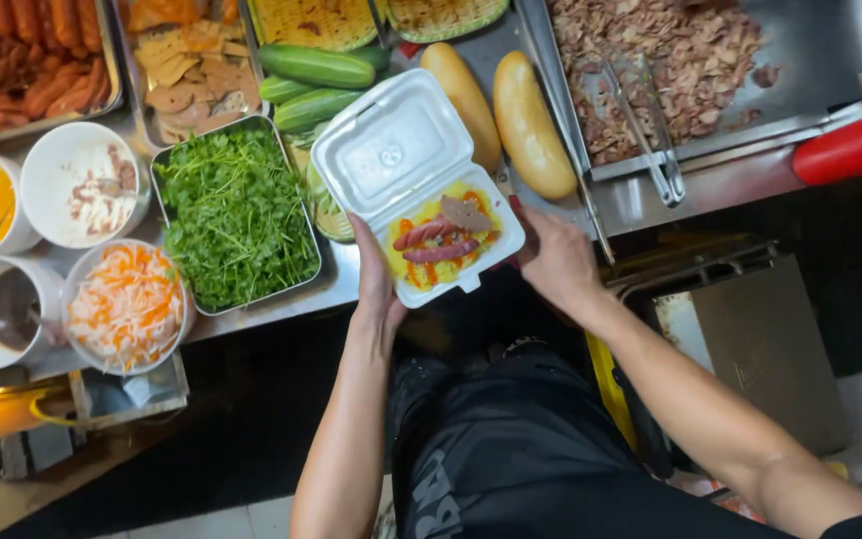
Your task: Preparing a sandwich and a food box with various meats, vegetables, and sauces.
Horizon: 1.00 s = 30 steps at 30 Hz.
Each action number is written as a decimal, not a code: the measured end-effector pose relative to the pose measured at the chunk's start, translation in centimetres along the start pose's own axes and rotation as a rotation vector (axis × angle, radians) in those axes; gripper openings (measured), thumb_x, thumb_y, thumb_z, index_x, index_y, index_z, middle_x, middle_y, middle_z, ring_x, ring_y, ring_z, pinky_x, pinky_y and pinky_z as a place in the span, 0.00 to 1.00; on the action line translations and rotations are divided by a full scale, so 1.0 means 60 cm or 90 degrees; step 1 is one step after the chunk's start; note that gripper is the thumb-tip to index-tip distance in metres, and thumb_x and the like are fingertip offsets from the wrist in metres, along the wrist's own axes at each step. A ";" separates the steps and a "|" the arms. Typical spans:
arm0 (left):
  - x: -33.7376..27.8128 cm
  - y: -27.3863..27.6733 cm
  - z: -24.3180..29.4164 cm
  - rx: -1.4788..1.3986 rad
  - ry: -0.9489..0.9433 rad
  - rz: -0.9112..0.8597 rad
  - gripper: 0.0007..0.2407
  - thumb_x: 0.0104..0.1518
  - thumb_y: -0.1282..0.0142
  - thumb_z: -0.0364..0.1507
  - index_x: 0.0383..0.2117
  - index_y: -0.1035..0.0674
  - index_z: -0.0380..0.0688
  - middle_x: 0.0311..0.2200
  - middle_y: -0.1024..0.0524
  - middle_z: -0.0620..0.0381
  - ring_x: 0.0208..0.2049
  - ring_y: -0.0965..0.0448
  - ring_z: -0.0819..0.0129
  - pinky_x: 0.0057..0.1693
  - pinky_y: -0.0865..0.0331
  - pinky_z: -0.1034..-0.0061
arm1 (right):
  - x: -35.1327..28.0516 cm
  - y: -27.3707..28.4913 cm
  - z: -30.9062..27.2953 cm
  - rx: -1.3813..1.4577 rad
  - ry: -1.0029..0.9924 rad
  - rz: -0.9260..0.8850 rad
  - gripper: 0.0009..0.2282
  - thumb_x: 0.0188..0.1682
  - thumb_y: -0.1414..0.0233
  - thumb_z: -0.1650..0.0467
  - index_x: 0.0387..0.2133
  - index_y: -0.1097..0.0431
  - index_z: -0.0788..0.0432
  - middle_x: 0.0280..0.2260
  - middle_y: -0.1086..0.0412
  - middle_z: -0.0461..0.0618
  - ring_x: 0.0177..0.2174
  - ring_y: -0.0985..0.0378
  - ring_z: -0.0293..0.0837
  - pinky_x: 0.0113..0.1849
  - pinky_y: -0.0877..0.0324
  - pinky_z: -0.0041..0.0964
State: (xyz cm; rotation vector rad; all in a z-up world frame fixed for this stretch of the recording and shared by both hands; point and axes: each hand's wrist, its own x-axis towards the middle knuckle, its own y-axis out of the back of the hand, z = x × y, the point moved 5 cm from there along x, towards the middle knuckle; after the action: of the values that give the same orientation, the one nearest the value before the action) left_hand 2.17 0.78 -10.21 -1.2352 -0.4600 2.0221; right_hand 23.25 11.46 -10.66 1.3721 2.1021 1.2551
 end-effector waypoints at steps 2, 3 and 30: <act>-0.002 -0.010 0.003 -0.009 -0.023 0.007 0.43 0.55 0.68 0.65 0.58 0.26 0.34 0.55 0.24 0.38 0.53 0.20 0.46 0.55 0.24 0.52 | 0.001 -0.002 -0.049 0.018 0.012 -0.068 0.25 0.38 0.37 0.69 0.53 0.28 0.59 0.31 0.27 0.64 0.35 0.22 0.67 0.36 0.27 0.68; -0.007 -0.016 0.004 -0.004 -0.025 0.005 0.43 0.54 0.67 0.65 0.58 0.25 0.35 0.54 0.24 0.38 0.52 0.20 0.46 0.55 0.23 0.51 | 0.005 0.002 -0.056 0.005 -0.076 -0.137 0.22 0.39 0.40 0.69 0.49 0.30 0.60 0.33 0.26 0.64 0.38 0.22 0.69 0.41 0.27 0.66; -0.027 -0.030 0.022 0.097 -0.051 -0.092 0.40 0.55 0.69 0.56 0.68 0.40 0.37 0.65 0.35 0.39 0.60 0.29 0.51 0.60 0.32 0.67 | 0.108 0.295 -0.373 -0.919 0.517 -0.315 0.23 0.35 0.49 0.49 0.44 0.36 0.38 0.33 0.27 0.35 0.33 0.17 0.36 0.37 0.22 0.30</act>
State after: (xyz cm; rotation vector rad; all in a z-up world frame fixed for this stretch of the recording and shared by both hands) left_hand 2.20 0.93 -7.47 -1.0041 -0.4131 1.9509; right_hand 15.08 8.63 17.30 -0.3029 0.9917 2.4310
